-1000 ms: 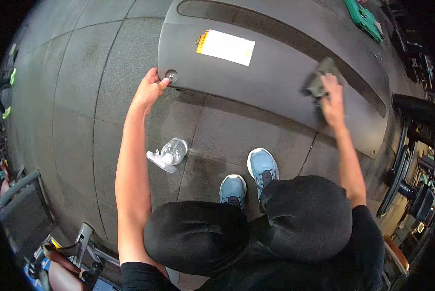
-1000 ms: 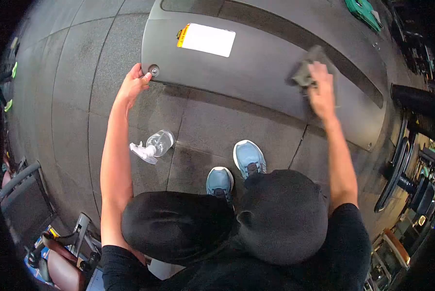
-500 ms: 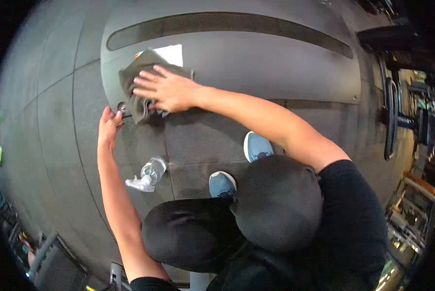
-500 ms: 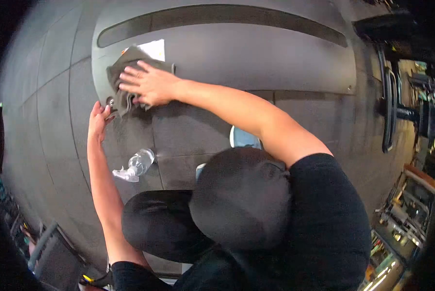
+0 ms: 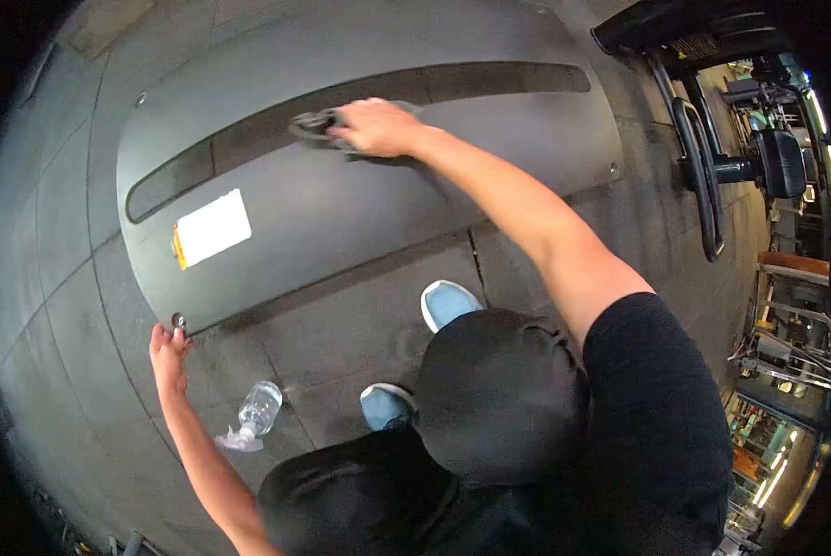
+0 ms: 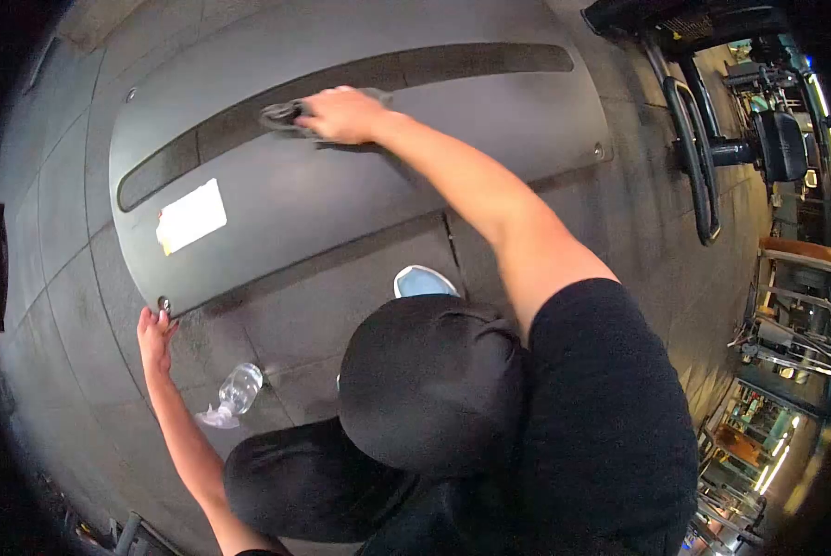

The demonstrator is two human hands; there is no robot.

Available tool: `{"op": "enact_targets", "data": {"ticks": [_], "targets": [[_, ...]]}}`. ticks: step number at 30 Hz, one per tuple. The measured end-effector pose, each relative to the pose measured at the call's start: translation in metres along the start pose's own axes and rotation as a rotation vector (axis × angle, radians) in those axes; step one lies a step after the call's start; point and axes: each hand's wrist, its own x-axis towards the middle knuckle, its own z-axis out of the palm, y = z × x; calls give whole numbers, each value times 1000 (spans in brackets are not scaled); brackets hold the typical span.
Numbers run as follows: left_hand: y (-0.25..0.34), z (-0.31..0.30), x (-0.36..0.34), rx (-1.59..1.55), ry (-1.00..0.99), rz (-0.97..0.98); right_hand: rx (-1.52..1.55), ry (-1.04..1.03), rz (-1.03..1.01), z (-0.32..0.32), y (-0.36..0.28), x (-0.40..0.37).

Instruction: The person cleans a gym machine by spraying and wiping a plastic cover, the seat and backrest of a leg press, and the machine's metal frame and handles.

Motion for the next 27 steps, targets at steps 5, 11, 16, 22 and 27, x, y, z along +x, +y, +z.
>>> {"op": "enact_targets", "data": {"ticks": [5,11,16,22,27], "targets": [[-4,-8,-3,-21,-14,-23,-138,128,206,-49,146,-113],[3,-1,-15,24,56,-4,-236,369,403,-86,304,-217],[1,-10,-14,41,85,-26,-385,225,529,-142,366,-269],[-5,-13,-14,68,107,-42,-563,29,19,-187,424,-277],[0,-18,-10,69,-45,-50,-414,340,262,-141,406,-283]]}}
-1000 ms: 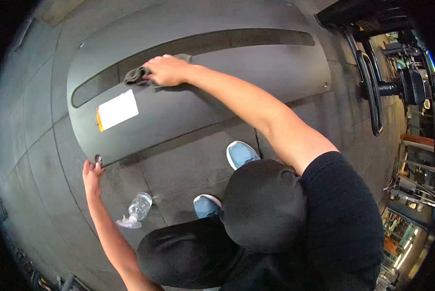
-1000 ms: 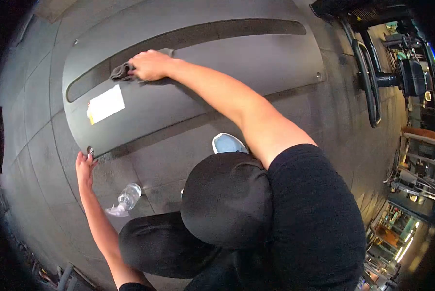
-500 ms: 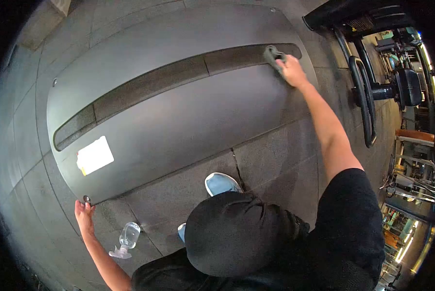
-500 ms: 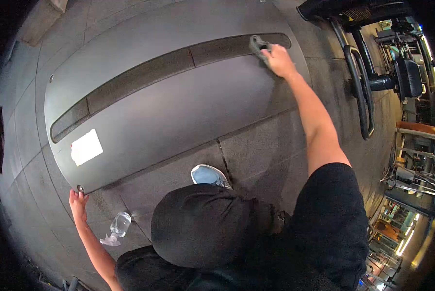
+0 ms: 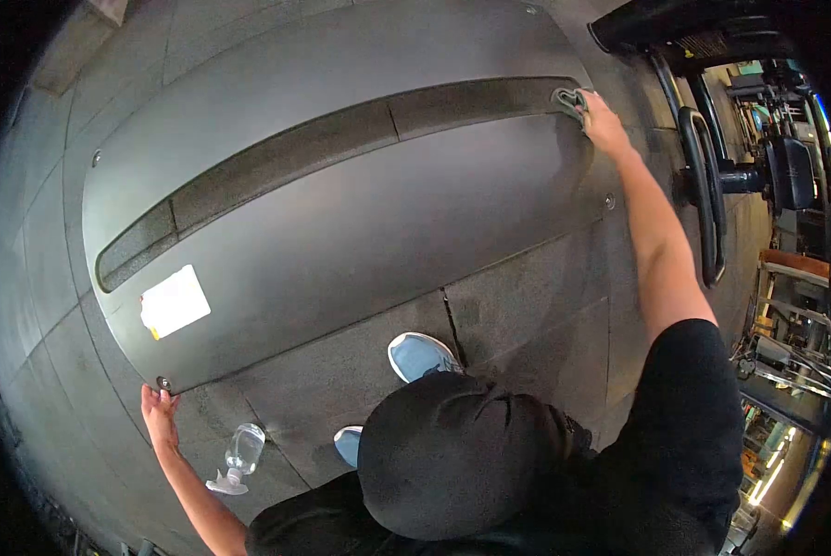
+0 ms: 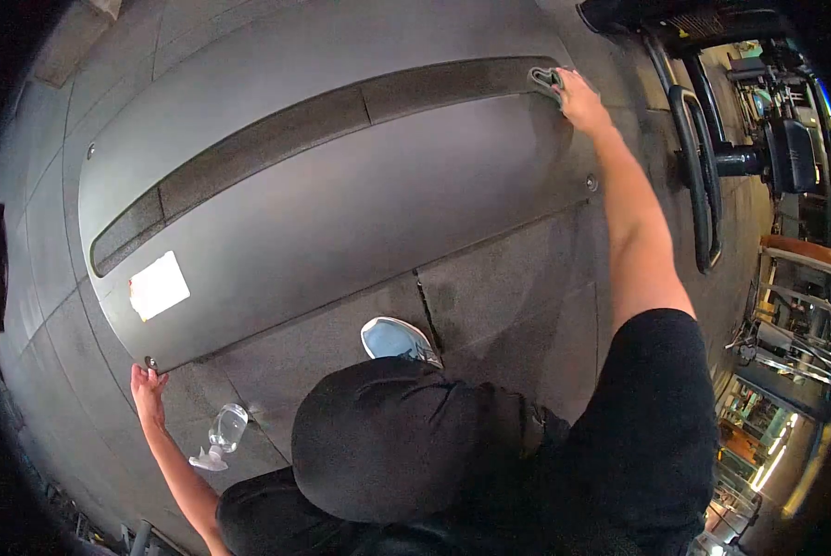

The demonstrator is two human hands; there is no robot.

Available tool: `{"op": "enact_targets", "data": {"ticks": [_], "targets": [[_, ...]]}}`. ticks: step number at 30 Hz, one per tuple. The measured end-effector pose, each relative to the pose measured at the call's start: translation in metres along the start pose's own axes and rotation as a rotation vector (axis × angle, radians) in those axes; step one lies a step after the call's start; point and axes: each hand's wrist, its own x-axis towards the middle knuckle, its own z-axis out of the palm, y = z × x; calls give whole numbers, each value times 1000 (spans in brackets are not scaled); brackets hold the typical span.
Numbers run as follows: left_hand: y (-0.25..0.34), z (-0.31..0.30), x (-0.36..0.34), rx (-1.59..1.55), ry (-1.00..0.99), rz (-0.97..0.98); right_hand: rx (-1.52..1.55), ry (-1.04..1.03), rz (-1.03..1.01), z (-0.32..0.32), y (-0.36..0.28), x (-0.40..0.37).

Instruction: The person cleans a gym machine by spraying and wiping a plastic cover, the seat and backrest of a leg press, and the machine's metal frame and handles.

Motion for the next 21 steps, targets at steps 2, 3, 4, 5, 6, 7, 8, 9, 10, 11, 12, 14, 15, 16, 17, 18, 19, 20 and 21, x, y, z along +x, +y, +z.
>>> {"op": "enact_targets", "data": {"ticks": [2,3,4,5,6,7,8,9,10,11,12,14,15,16,17,18,19,20,21], "targets": [[2,6,-2,-7,25,6,-25,200,309,25,-30,-5],[0,5,-1,-8,24,9,-24,188,327,25,-45,-2],[-5,3,2,-28,80,5,-24,175,347,24,-63,0],[-10,3,5,-52,140,2,3,179,294,21,-83,6],[-9,3,4,-57,141,2,30,180,241,19,-105,10],[-5,6,2,-40,119,8,122,147,211,23,-131,16],[-2,11,1,-23,100,14,144,58,173,27,-158,26],[-3,17,3,-26,110,11,196,91,96,28,-196,33],[-8,20,4,-36,179,18,253,-8,97,25,-234,45],[-10,19,2,-47,266,24,280,-31,47,26,-272,57],[-4,19,-3,-77,151,42,322,-58,-17,29,-312,69],[4,30,-10,-87,146,76,373,-103,-112,31,-392,95],[19,42,-19,-95,187,39,366,-136,-152,33,-433,107],[22,47,-17,-54,202,35,432,-145,-205,34,-467,117],[23,45,-17,-61,206,-20,456,-161,-267,41,-504,129],[18,45,-12,-26,213,-3,461,-177,-315,45,-532,140],[14,44,-9,5,212,19,484,-176,-354,46,-562,153],[18,43,-12,-1,243,15,503,-252,-389,47,-594,167],[25,45,-15,16,163,24,514,-331,-417,48,-624,180]]}}
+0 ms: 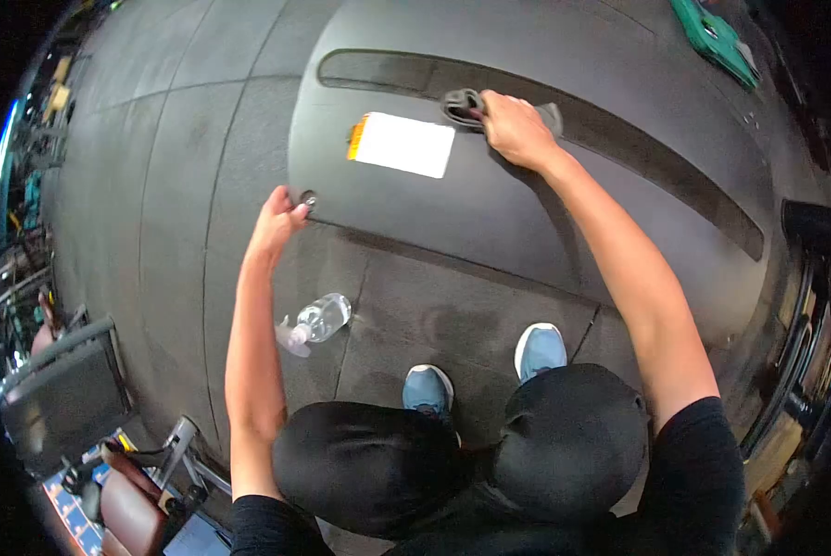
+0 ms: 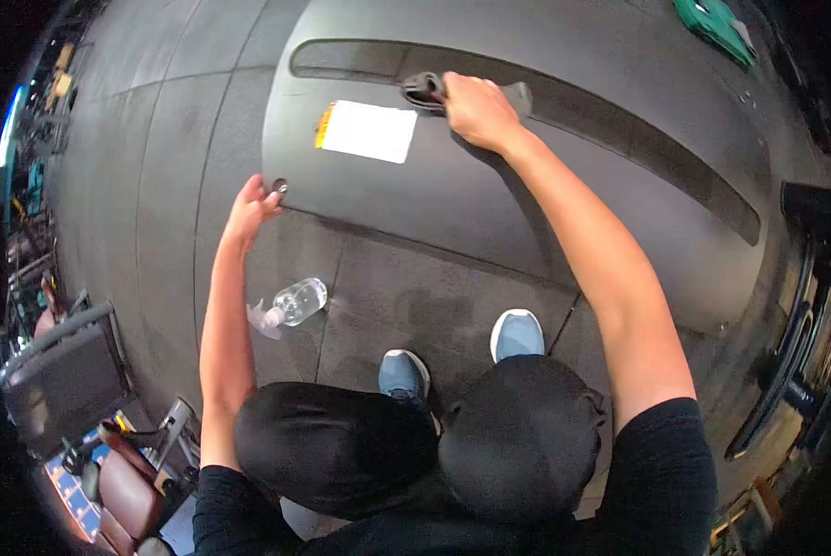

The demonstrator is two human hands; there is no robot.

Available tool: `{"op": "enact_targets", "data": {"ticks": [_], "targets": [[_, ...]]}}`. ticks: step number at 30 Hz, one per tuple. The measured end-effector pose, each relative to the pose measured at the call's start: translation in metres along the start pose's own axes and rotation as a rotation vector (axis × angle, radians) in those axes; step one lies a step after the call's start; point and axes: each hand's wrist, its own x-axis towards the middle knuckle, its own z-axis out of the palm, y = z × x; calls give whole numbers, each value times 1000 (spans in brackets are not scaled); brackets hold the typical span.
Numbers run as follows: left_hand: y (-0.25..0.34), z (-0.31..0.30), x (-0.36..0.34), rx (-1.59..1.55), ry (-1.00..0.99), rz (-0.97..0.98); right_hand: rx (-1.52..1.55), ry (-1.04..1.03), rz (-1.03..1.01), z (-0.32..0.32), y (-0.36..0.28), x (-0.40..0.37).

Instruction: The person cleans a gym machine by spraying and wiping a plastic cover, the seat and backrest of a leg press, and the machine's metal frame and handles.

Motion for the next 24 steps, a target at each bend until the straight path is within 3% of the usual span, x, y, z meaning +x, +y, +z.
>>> {"op": "enact_targets", "data": {"ticks": [2,7,9,12,13,15,19,23,24], "targets": [[4,3,-5,12,-71,12,118,-6,-97,39,-24,57],[12,13,-9,-73,-43,40,141,-202,-145,47,-131,153],[14,13,-10,-101,-50,66,132,-164,-172,54,-169,174],[10,13,-8,-117,-13,82,180,4,229,98,-198,205],[6,13,-4,-125,-45,76,173,-1,223,105,-201,213],[9,13,-1,-136,-69,80,331,193,442,114,-206,233],[14,13,-5,-89,-65,48,846,325,787,86,-221,235],[10,16,-3,-153,-55,65,518,402,568,123,-206,228],[10,16,-2,-156,-51,57,396,353,367,123,-202,213]]}}
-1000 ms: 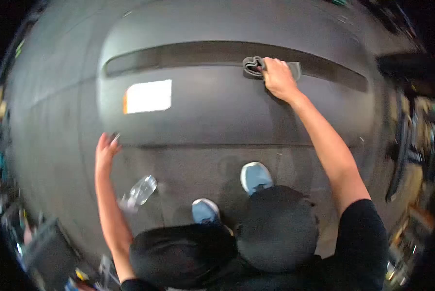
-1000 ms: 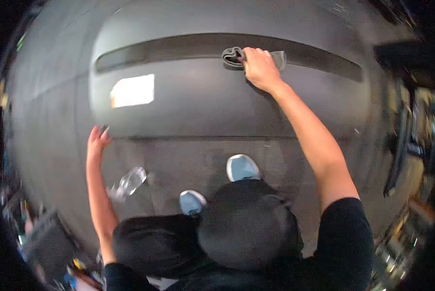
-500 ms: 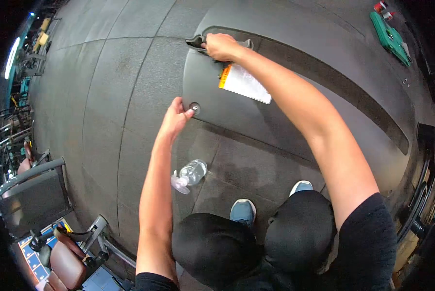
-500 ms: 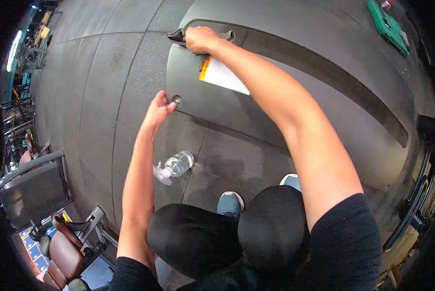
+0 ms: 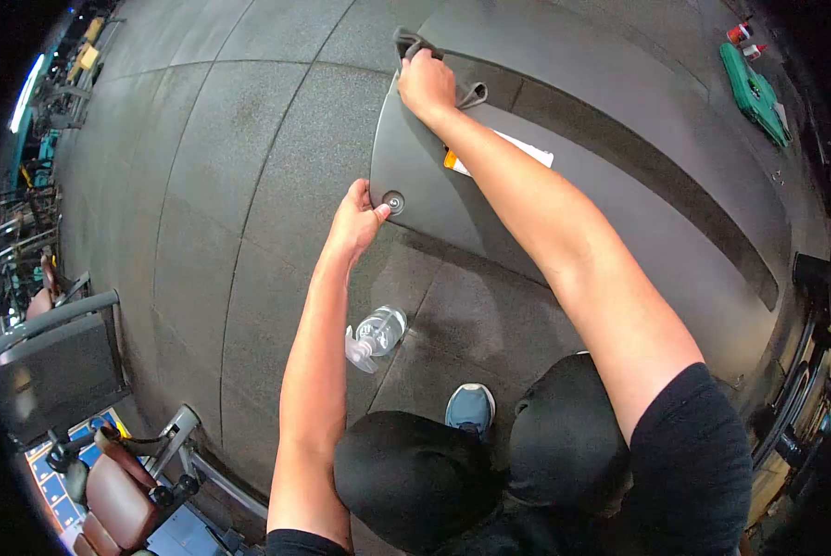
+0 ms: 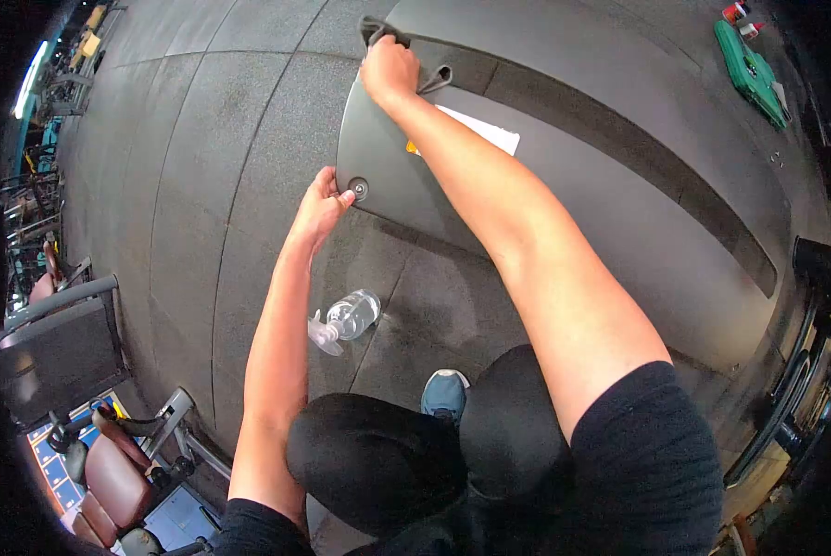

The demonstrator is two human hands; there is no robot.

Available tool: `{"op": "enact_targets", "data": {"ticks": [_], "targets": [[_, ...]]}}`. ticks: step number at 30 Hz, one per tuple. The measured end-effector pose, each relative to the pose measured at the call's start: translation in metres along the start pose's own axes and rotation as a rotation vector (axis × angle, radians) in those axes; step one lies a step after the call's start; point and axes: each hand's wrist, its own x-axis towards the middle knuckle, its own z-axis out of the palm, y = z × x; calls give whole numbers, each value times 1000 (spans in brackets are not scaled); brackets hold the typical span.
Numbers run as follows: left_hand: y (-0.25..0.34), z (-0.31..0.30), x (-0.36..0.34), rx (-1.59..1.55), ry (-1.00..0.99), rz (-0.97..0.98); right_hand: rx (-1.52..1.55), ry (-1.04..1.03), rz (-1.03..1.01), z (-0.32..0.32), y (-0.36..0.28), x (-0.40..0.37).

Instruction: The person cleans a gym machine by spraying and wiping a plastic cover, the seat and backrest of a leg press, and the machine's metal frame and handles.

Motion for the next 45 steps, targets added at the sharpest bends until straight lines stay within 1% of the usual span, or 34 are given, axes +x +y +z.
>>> {"op": "enact_targets", "data": {"ticks": [1,2,3,5,6,9,11,12,15,17,18,19,20,21,22,23,25,29,31,32,34,35,37,39,41,43,45], "targets": [[1,0,-1,-3,3,3,-99,-71,-212,-8,7,-5],[2,1,-4,5,12,-7,-128,-142,-297,-19,13,-6],[4,1,-7,16,18,-12,-127,-138,-296,-32,19,-6],[3,1,-6,6,5,-11,-97,-397,-538,-64,35,-4],[1,1,-6,-4,-3,-16,-120,-503,-553,-84,39,-1],[-3,2,-7,-2,26,34,-168,-484,-601,-127,66,-2],[8,3,-13,18,32,5,-8,-123,-511,-144,96,-5],[13,5,-12,37,40,-20,-13,-127,-517,-153,95,-2],[16,5,-10,60,18,-63,55,585,-553,-195,68,9],[15,5,-10,71,23,-59,-170,464,-723,-189,50,18],[14,5,-9,79,27,-45,-263,317,-816,-173,49,28],[14,3,-8,88,31,-31,-393,153,-799,-159,37,26],[14,2,-7,80,22,-64,-546,3,-788,-121,52,42],[16,2,-8,91,21,-65,-618,-159,-786,-93,61,49],[19,3,-11,80,42,-66,-758,-114,-790,-79,53,43],[19,5,-11,66,62,-69,-734,-58,-782,-64,49,46],[11,0,-8,64,36,-91,-722,8,-779,-55,46,47],[0,-7,-3,38,-10,-79,-636,13,-763,-60,63,50],[-6,-10,-1,38,-31,-83,-654,-30,-769,-83,80,49],[-9,-12,1,31,-25,-71,-665,-28,-755,-96,91,45],[-12,-17,5,45,-34,-64,-601,-35,-794,-130,124,39],[-13,-17,3,46,-48,-64,-608,0,-815,-149,142,33],[-2,-11,-6,73,-2,-55,-625,8,-813,-199,181,17],[-4,-16,-4,89,-51,-58,-604,-16,-789,-257,224,-2],[-6,-19,-2,90,-58,-67,-611,-35,-717,-322,268,-26],[-12,-26,4,121,-110,-39,-563,-53,-580,-392,313,-53],[-9,-25,3,134,-93,-60,-506,-20,-416,-464,353,-84]]}}
